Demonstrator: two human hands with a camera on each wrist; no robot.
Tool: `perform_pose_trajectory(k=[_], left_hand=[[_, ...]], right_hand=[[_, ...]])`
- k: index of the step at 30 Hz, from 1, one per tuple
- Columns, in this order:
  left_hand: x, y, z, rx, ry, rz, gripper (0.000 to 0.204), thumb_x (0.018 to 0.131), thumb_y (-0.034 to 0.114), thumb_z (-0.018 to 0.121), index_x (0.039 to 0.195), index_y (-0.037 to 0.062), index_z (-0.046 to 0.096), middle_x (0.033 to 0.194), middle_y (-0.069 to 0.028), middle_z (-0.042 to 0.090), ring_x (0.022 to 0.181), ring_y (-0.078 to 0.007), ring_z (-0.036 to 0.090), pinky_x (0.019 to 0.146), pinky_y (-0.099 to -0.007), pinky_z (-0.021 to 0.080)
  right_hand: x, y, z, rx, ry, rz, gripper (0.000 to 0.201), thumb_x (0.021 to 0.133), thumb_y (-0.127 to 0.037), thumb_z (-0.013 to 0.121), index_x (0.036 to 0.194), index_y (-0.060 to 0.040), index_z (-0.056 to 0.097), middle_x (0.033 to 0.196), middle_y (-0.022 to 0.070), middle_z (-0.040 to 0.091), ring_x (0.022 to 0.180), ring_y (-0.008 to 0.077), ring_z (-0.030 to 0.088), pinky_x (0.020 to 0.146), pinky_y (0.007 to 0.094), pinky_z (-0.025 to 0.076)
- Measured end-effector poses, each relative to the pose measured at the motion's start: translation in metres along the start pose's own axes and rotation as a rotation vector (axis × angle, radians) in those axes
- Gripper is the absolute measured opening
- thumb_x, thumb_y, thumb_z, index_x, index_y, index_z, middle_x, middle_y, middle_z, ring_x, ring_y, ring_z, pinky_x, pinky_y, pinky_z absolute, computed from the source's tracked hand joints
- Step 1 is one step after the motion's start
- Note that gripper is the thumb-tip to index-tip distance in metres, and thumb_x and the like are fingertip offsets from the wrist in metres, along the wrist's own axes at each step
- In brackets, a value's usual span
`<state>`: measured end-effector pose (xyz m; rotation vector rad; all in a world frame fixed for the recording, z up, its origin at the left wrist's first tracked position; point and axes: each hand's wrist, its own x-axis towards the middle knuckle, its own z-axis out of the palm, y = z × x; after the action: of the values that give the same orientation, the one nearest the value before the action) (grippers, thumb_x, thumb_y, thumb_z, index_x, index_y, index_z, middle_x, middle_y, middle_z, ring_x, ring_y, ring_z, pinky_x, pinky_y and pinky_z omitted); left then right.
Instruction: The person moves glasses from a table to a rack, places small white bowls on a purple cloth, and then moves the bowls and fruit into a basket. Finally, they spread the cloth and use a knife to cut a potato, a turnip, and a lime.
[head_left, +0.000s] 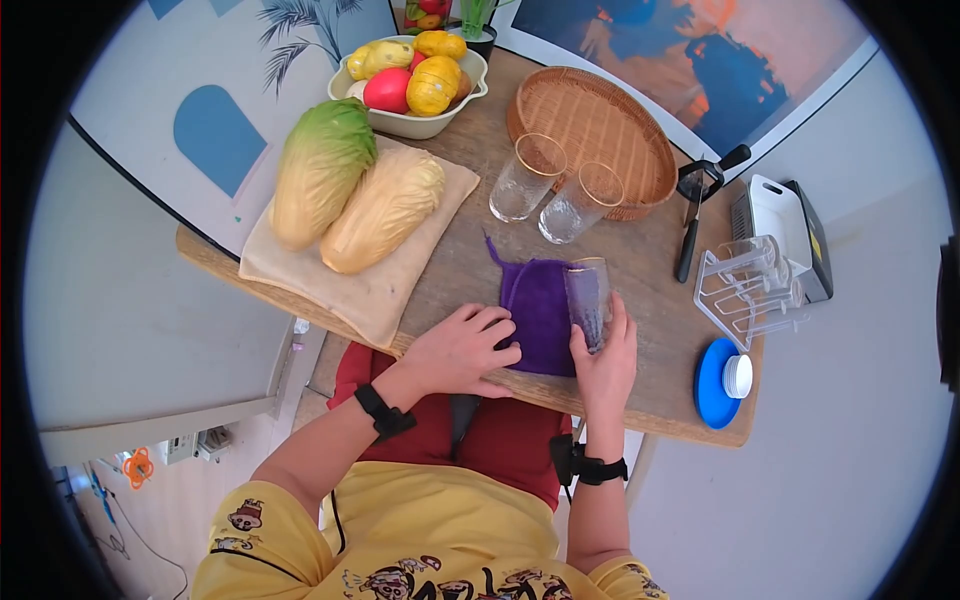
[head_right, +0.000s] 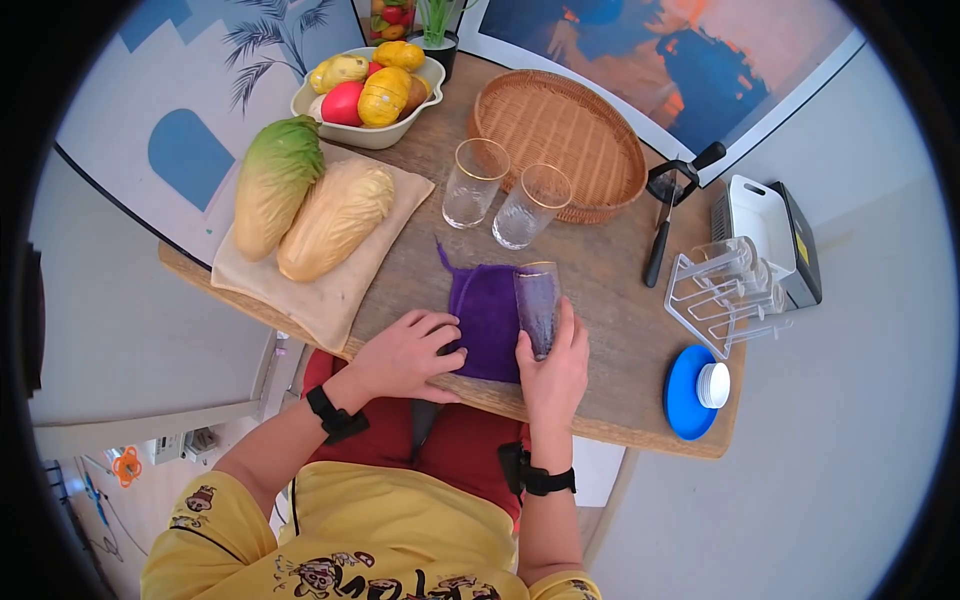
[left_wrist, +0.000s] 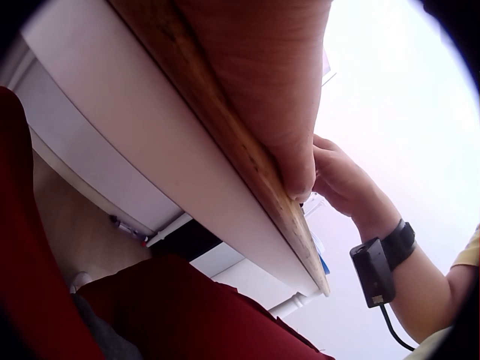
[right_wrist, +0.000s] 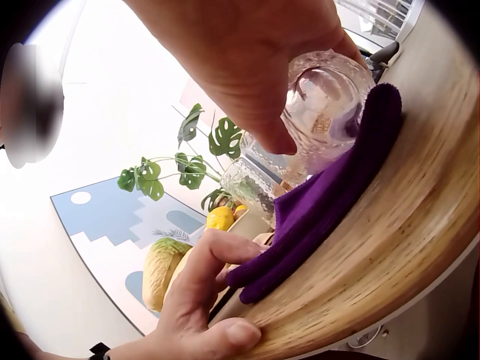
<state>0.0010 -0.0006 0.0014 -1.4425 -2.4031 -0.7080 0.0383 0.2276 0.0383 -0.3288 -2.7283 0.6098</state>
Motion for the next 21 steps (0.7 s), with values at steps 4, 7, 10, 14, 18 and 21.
perform_pose_trajectory(k=[4, 7, 10, 14, 18, 21], left_hand=[[0.000, 0.000, 0.000, -0.004, -0.009, 0.002, 0.055, 0.076, 0.056, 0.076, 0.105, 0.0116, 0.062, 0.115, -0.0096, 0.058, 0.123, -0.0309, 0.053, 0.098, -0.0447, 0.046], [-0.001, 0.000, 0.000, -0.005, -0.017, -0.011, 0.056, 0.076, 0.056, 0.076, 0.105, 0.0112, 0.062, 0.116, -0.0100, 0.057, 0.123, -0.0312, 0.053, 0.098, -0.0449, 0.046], [0.001, 0.001, -0.001, -0.004, 0.021, -0.004, 0.051, 0.076, 0.055, 0.076, 0.101, 0.0130, 0.061, 0.116, -0.0097, 0.056, 0.121, -0.0309, 0.052, 0.100, -0.0436, 0.045], [0.000, 0.000, -0.001, -0.014, -0.003, -0.010, 0.052, 0.075, 0.054, 0.077, 0.102, 0.0130, 0.061, 0.116, -0.0096, 0.056, 0.121, -0.0310, 0.052, 0.100, -0.0436, 0.045], [0.000, 0.000, 0.001, -0.003, -0.005, 0.000, 0.057, 0.075, 0.056, 0.077, 0.106, 0.0105, 0.063, 0.113, -0.0108, 0.058, 0.122, -0.0306, 0.054, 0.098, -0.0447, 0.047], [0.000, 0.000, 0.001, -0.004, -0.005, -0.005, 0.057, 0.075, 0.056, 0.077, 0.106, 0.0104, 0.064, 0.113, -0.0109, 0.058, 0.122, -0.0309, 0.054, 0.098, -0.0446, 0.047]], right_hand=[[-0.011, -0.017, -0.004, -0.009, 0.024, -0.149, 0.071, 0.080, -0.019, 0.079, 0.143, -0.0097, 0.050, 0.130, 0.0197, 0.057, 0.117, 0.0406, 0.058, 0.096, 0.0482, 0.051], [-0.026, -0.032, -0.007, 0.079, -0.031, -0.224, 0.071, 0.079, -0.019, 0.080, 0.142, -0.0091, 0.050, 0.130, 0.0200, 0.057, 0.116, 0.0403, 0.059, 0.096, 0.0480, 0.051], [-0.030, -0.035, -0.006, 0.159, -0.121, -0.223, 0.070, 0.080, -0.019, 0.078, 0.143, -0.0085, 0.049, 0.132, 0.0195, 0.056, 0.116, 0.0386, 0.060, 0.090, 0.0469, 0.054], [-0.021, -0.018, -0.001, 0.224, -0.155, -0.030, 0.066, 0.085, -0.019, 0.074, 0.144, -0.0077, 0.049, 0.134, 0.0209, 0.056, 0.116, 0.0397, 0.059, 0.092, 0.0470, 0.053], [-0.017, -0.016, -0.008, -0.030, 0.000, -0.218, 0.063, 0.087, -0.019, 0.073, 0.144, -0.0073, 0.049, 0.134, 0.0226, 0.055, 0.117, 0.0410, 0.058, 0.095, 0.0472, 0.051], [-0.023, -0.018, -0.006, -0.076, 0.018, -0.257, 0.063, 0.088, -0.021, 0.073, 0.145, -0.0073, 0.048, 0.136, 0.0236, 0.053, 0.117, 0.0419, 0.057, 0.098, 0.0478, 0.049]])
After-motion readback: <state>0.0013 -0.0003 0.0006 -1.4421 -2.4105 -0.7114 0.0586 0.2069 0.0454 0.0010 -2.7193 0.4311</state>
